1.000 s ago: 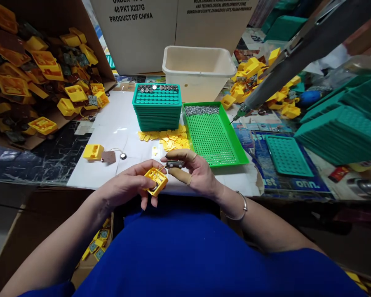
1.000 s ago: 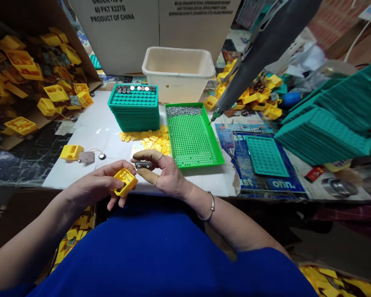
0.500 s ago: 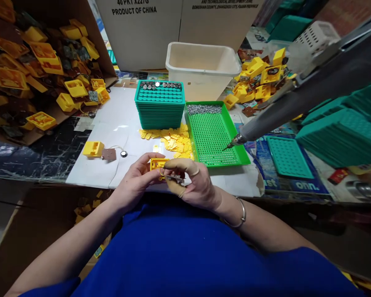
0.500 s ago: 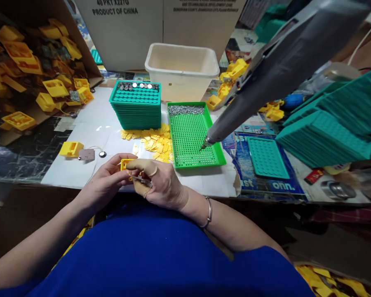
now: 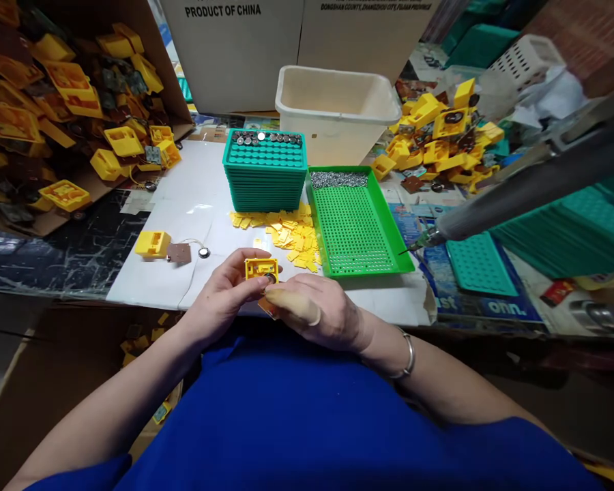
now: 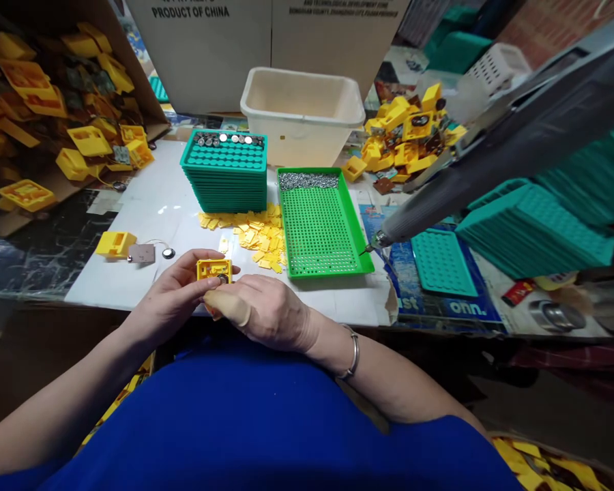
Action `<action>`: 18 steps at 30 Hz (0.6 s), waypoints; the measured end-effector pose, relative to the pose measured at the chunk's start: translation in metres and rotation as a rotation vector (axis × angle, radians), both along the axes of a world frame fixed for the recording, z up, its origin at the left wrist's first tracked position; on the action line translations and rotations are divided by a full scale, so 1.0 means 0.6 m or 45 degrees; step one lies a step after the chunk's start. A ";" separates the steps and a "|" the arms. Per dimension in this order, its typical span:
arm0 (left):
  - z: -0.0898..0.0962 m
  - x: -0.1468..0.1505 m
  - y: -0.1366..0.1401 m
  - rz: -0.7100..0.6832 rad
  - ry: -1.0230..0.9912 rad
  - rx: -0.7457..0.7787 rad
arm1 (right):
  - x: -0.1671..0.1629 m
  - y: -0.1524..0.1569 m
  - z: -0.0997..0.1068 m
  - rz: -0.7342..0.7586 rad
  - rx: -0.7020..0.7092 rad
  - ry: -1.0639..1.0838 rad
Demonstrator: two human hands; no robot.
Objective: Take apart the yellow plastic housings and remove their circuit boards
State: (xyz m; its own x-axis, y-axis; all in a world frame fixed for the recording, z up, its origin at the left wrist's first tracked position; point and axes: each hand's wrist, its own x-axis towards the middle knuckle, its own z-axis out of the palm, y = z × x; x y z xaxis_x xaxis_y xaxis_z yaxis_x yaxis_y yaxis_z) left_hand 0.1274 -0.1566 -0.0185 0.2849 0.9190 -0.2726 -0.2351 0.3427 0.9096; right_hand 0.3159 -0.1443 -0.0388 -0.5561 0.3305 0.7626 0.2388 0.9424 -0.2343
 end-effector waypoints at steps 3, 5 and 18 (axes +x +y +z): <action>-0.005 -0.001 -0.001 0.019 0.020 0.052 | 0.005 -0.003 -0.004 0.062 -0.173 0.089; -0.006 0.001 -0.002 0.022 0.037 0.045 | 0.006 -0.003 -0.004 0.031 -0.249 0.096; -0.003 0.001 0.011 -0.037 -0.227 -0.195 | -0.001 0.020 0.026 -0.234 -0.642 -0.042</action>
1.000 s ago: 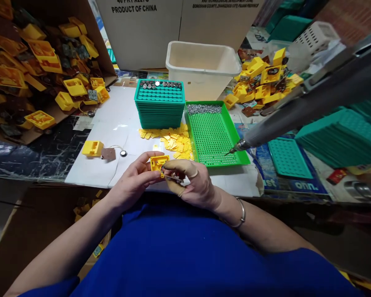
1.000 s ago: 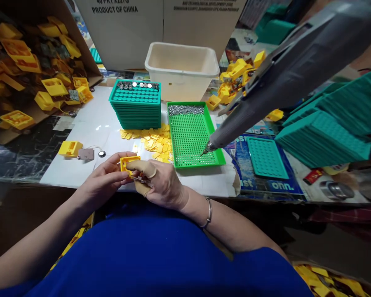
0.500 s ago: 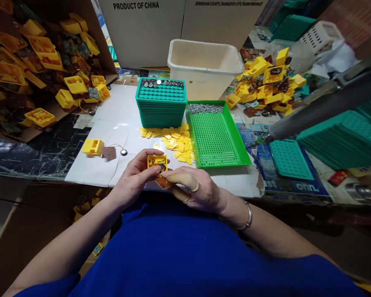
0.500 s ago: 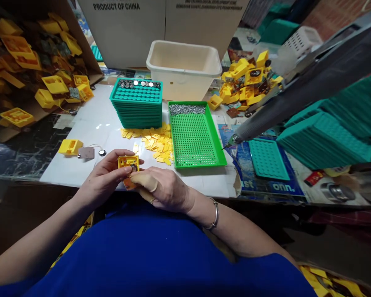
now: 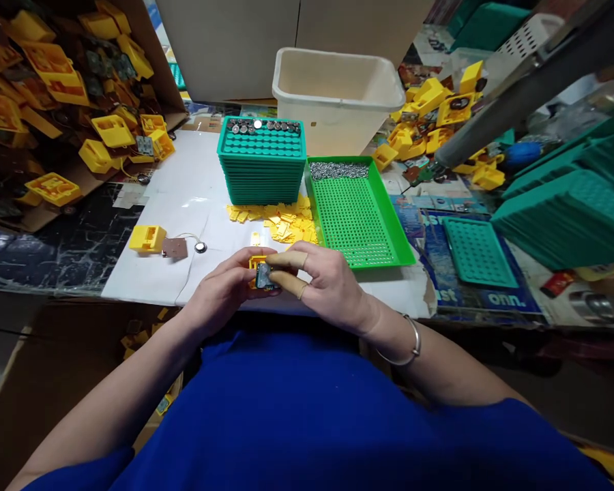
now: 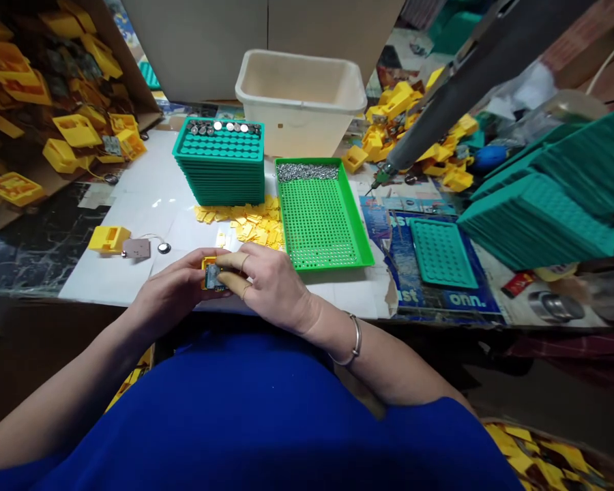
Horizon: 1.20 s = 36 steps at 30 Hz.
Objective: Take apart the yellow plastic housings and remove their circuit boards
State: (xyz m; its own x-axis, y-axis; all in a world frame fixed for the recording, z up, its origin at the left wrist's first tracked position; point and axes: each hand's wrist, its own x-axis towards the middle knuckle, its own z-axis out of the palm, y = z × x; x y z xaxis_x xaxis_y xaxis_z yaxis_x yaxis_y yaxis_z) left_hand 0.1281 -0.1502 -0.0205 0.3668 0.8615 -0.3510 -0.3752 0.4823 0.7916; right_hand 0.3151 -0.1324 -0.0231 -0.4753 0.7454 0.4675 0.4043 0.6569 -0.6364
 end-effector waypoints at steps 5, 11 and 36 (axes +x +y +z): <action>-0.002 0.001 0.003 -0.032 -0.075 0.011 | -0.001 0.005 0.012 0.027 -0.126 -0.031; 0.000 -0.001 0.005 -0.068 -0.111 0.011 | 0.004 0.010 0.012 0.050 -0.160 0.010; -0.011 0.002 -0.006 -0.109 0.504 0.491 | 0.000 0.031 0.001 0.045 -0.532 0.210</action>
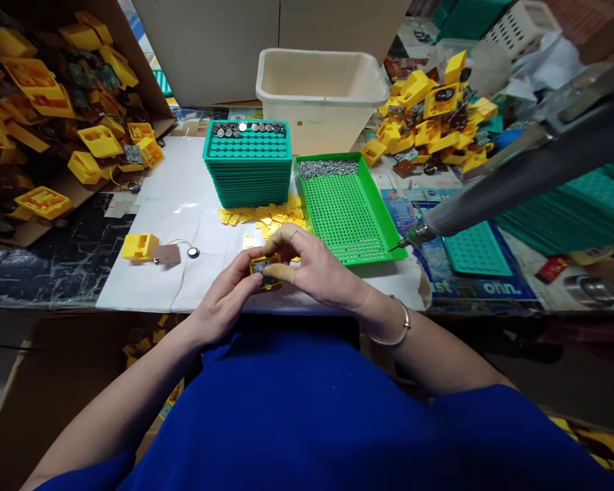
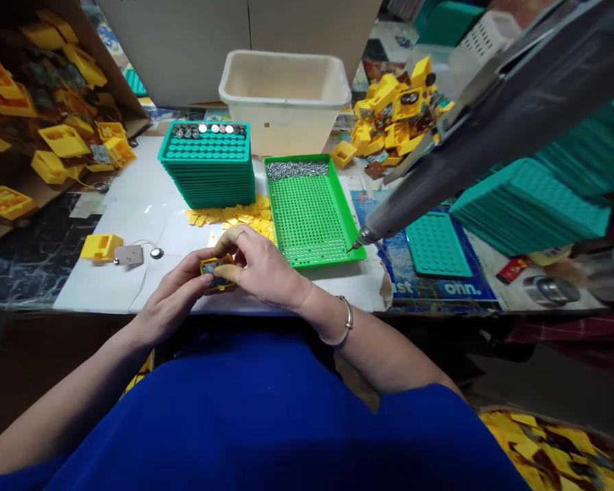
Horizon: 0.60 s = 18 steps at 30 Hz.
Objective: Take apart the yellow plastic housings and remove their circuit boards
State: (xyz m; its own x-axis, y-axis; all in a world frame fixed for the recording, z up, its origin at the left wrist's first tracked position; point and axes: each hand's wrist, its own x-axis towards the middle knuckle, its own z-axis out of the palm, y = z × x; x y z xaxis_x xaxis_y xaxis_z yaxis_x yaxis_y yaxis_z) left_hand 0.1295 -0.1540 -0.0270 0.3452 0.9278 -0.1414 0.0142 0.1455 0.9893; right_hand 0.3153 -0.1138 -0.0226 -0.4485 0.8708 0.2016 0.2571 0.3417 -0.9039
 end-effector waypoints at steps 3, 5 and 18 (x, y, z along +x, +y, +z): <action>-0.009 0.002 0.006 -0.023 -0.061 -0.066 | 0.005 -0.002 -0.006 -0.015 -0.021 0.005; -0.015 0.003 0.009 -0.047 -0.164 -0.138 | 0.010 -0.006 -0.010 -0.011 0.021 0.003; -0.015 0.008 0.013 -0.064 -0.438 -0.187 | 0.008 -0.027 -0.009 -0.235 0.700 -0.347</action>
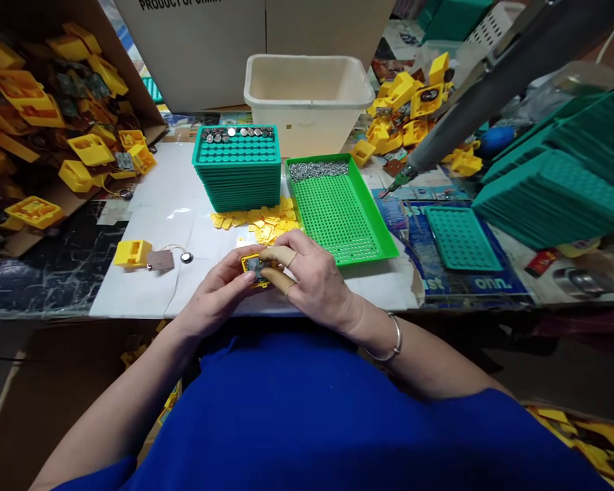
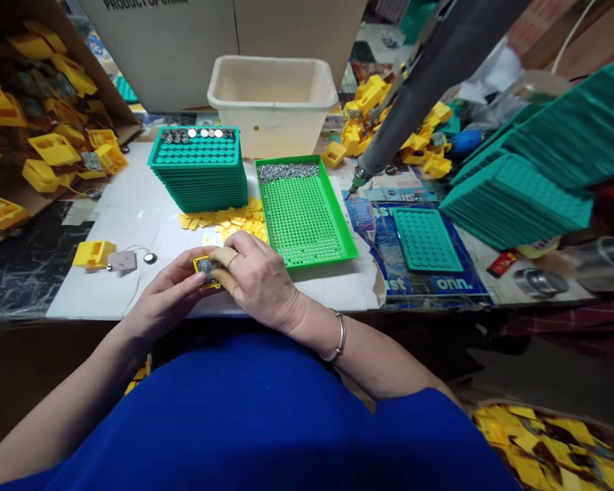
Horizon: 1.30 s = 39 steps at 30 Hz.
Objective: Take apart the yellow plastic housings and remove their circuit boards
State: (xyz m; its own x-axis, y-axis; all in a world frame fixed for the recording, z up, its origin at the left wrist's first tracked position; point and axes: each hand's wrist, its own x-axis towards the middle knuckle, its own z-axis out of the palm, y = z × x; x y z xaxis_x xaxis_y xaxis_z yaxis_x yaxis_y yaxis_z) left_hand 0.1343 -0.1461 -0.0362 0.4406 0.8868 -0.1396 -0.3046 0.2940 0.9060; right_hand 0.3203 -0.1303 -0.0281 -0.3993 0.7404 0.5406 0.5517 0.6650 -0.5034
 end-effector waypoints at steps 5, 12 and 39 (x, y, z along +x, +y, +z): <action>-0.015 -0.003 -0.003 0.096 0.073 0.113 | -0.015 -0.009 -0.012 -0.102 0.133 -0.140; -0.032 -0.010 -0.004 0.039 0.165 0.205 | -0.016 -0.003 -0.008 -0.021 -0.041 -0.219; -0.024 -0.013 -0.009 0.004 0.207 0.216 | -0.003 0.015 0.001 0.197 -0.037 -0.146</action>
